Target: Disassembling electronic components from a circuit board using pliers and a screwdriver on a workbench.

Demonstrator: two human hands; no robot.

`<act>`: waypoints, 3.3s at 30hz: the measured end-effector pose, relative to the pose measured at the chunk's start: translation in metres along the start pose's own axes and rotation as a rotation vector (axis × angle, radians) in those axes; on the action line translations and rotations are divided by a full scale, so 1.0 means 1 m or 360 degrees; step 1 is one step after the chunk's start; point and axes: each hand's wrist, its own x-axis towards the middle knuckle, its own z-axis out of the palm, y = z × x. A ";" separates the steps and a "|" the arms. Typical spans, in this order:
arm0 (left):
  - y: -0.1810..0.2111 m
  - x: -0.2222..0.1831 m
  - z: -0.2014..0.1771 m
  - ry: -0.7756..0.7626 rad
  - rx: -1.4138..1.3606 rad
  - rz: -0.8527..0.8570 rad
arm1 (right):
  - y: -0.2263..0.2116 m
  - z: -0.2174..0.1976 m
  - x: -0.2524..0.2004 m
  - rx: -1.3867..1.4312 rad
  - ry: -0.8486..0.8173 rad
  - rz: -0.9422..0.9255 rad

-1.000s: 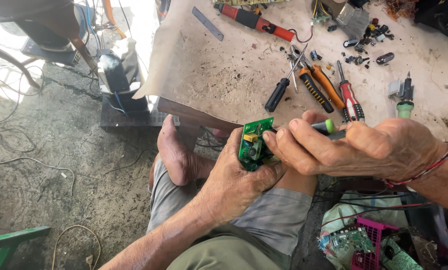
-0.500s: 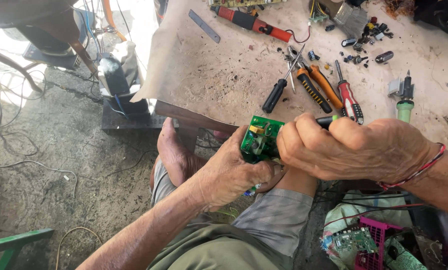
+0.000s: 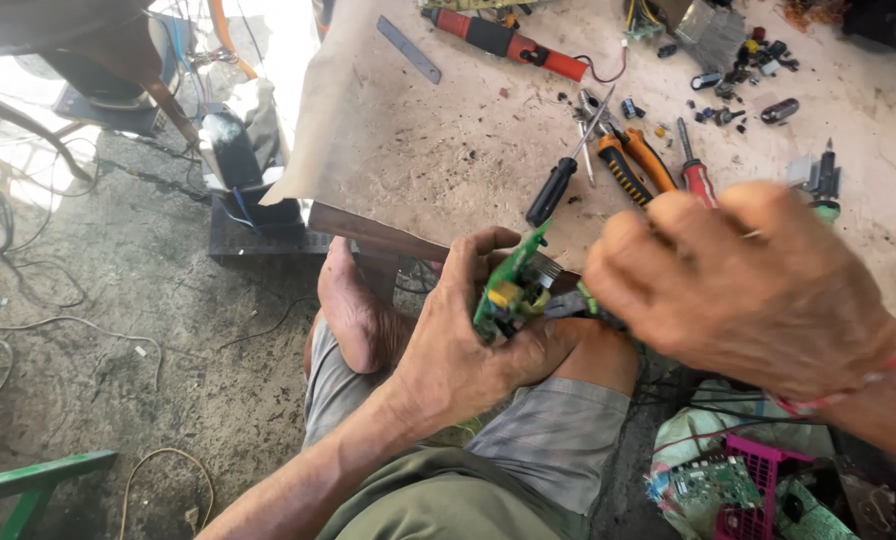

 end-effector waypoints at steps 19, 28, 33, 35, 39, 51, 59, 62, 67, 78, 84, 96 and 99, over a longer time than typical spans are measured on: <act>-0.089 0.029 -0.024 0.0163 0.0389 0.1551 | -0.050 -0.013 0.025 0.4443 -0.1427 0.1704; -0.086 0.027 -0.036 -0.0021 0.0501 0.1785 | -0.062 -0.015 0.027 0.4586 -0.1390 0.1877; -0.084 0.029 -0.038 0.0004 0.0568 0.2008 | -0.061 -0.019 0.028 0.4556 -0.1443 0.1968; -0.079 0.026 -0.038 -0.0016 0.0614 0.2015 | -0.064 -0.020 0.025 0.4525 -0.1490 0.2117; -0.085 0.022 -0.031 0.0088 0.0655 0.2010 | -0.064 -0.025 0.029 0.4454 -0.1461 0.2178; -0.105 0.023 -0.021 0.0351 0.0635 0.1840 | -0.062 -0.027 0.035 0.4460 -0.1326 0.2089; -0.097 0.024 -0.024 0.0420 0.0764 0.2036 | -0.056 -0.032 0.044 0.4027 -0.1328 0.1983; -0.090 0.024 -0.027 0.0360 0.0825 0.2098 | -0.055 -0.028 0.044 0.4063 -0.1446 0.2008; -0.085 0.019 -0.031 0.0261 0.0822 0.2112 | -0.052 -0.019 0.036 0.4160 -0.1452 0.1687; -0.080 0.015 -0.043 0.0059 0.0870 0.2212 | -0.086 -0.018 0.023 0.4003 -0.0822 0.1354; -0.080 -0.002 -0.045 -0.0185 0.0265 0.1929 | -0.134 -0.033 0.010 0.5003 -0.0263 0.1630; -0.089 -0.003 -0.027 0.0272 -0.0383 0.1269 | -0.158 -0.046 0.007 0.4776 0.0316 0.1332; -0.090 -0.002 -0.024 0.0376 -0.0319 0.1228 | -0.210 -0.051 0.007 0.4895 -0.0980 0.1581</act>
